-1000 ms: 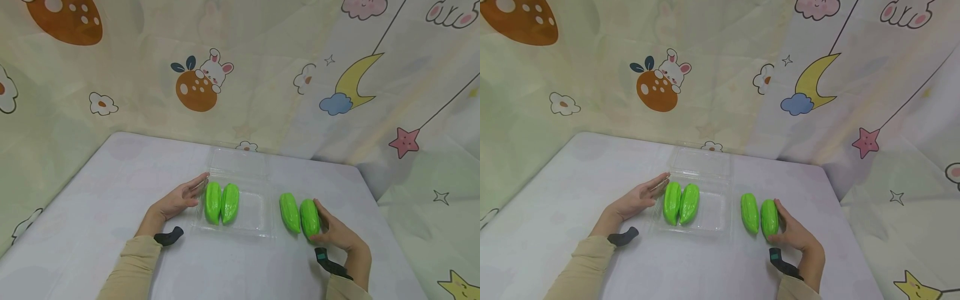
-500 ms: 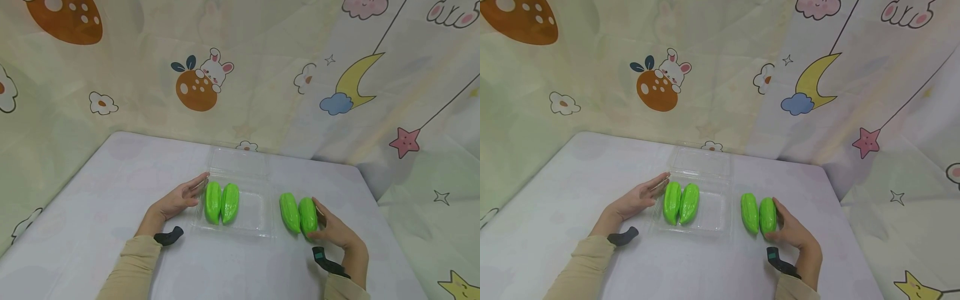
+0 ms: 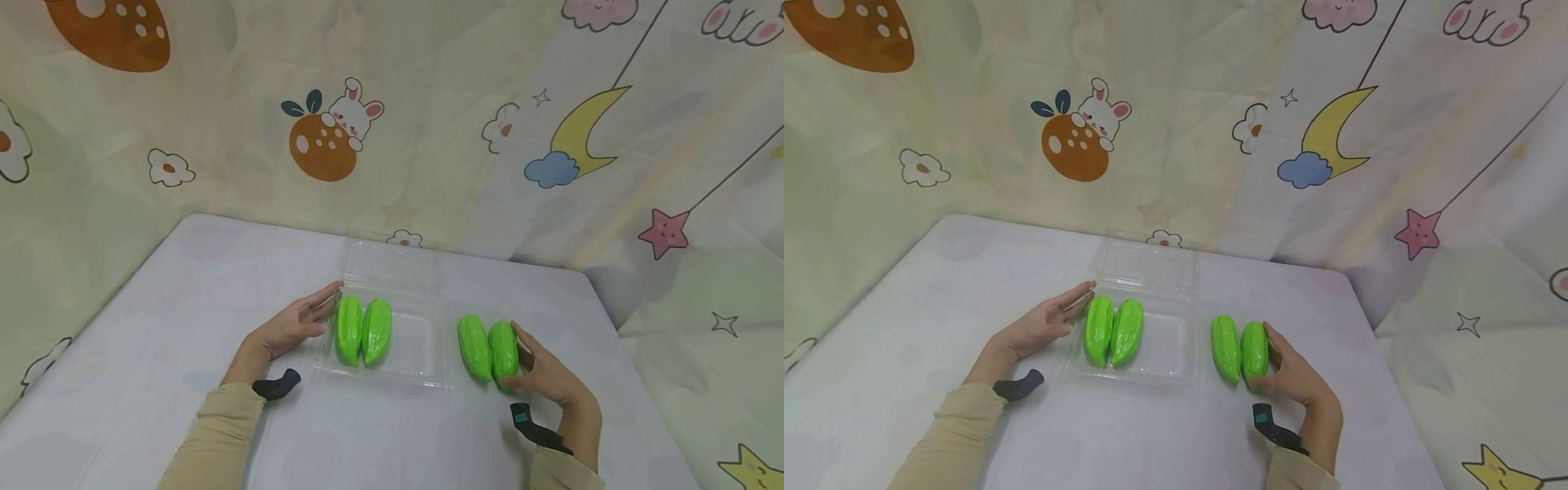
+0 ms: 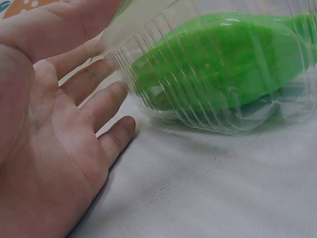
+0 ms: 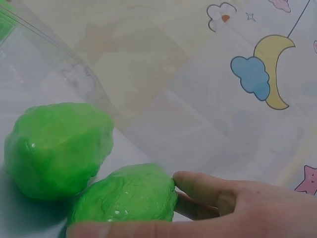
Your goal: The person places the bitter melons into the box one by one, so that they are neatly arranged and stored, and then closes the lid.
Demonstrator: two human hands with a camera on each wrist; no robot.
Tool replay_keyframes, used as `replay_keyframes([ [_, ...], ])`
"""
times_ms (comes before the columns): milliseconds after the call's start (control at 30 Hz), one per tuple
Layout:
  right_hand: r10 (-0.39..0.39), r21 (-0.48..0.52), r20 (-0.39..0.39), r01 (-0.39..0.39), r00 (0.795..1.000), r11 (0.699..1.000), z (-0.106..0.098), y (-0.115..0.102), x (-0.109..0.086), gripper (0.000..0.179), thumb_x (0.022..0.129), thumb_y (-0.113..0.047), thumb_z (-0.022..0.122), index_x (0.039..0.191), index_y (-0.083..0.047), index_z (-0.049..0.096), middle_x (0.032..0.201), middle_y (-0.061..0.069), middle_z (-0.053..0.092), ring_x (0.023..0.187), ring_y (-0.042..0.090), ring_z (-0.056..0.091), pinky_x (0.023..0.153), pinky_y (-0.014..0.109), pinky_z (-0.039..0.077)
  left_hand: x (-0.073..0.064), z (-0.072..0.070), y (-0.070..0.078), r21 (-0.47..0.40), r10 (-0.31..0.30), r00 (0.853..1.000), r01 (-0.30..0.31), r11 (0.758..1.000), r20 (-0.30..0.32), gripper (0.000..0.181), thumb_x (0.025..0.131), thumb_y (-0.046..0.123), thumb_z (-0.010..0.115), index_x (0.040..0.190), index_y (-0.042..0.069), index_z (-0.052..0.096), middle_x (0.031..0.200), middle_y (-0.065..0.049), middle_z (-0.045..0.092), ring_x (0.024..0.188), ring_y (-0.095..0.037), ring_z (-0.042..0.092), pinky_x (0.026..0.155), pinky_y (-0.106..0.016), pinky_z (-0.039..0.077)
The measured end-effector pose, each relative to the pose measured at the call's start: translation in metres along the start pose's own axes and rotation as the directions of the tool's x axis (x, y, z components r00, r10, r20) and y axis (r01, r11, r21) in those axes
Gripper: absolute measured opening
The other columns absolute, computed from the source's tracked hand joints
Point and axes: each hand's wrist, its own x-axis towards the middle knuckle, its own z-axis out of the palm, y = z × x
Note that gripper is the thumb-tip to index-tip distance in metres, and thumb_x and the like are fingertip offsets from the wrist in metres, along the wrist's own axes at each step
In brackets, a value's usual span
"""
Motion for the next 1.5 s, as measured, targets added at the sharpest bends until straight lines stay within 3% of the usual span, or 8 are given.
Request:
replay_keyframes([
  [1033, 0.041, -0.009, -0.015, -0.041, 0.999, 0.999, 0.0004, -0.0083, 0.0010, 0.120, 0.068, -0.023, 0.085, 0.154, -0.015, 0.003, 0.159, 0.021, 0.004, 0.140, 0.048, 0.020, 0.108, 0.060, 0.028, -0.0002, 0.0012, 0.0011, -0.018, 0.003, 1.000, -0.003, 1.000, -0.002, 0.089, 0.085, 0.010, 0.069, 0.154, 0.017, 0.014, 0.162, -0.001, 0.004, 0.148, -0.029, 0.000, 0.117, -0.052, -0.003],
  [1500, 0.009, -0.021, -0.029, -0.010, 1.000, 1.000, -0.0029, -0.0101, -0.0002, 0.120, 0.068, -0.023, 0.085, 0.154, -0.013, 0.001, 0.159, 0.021, 0.003, 0.139, 0.049, 0.020, 0.107, 0.060, 0.030, -0.0001, 0.0006, 0.0009, -0.021, 0.004, 1.000, -0.004, 1.000, -0.002, 0.089, 0.084, 0.011, 0.070, 0.154, 0.016, 0.014, 0.162, 0.000, 0.006, 0.148, -0.028, 0.001, 0.117, -0.051, -0.003],
])
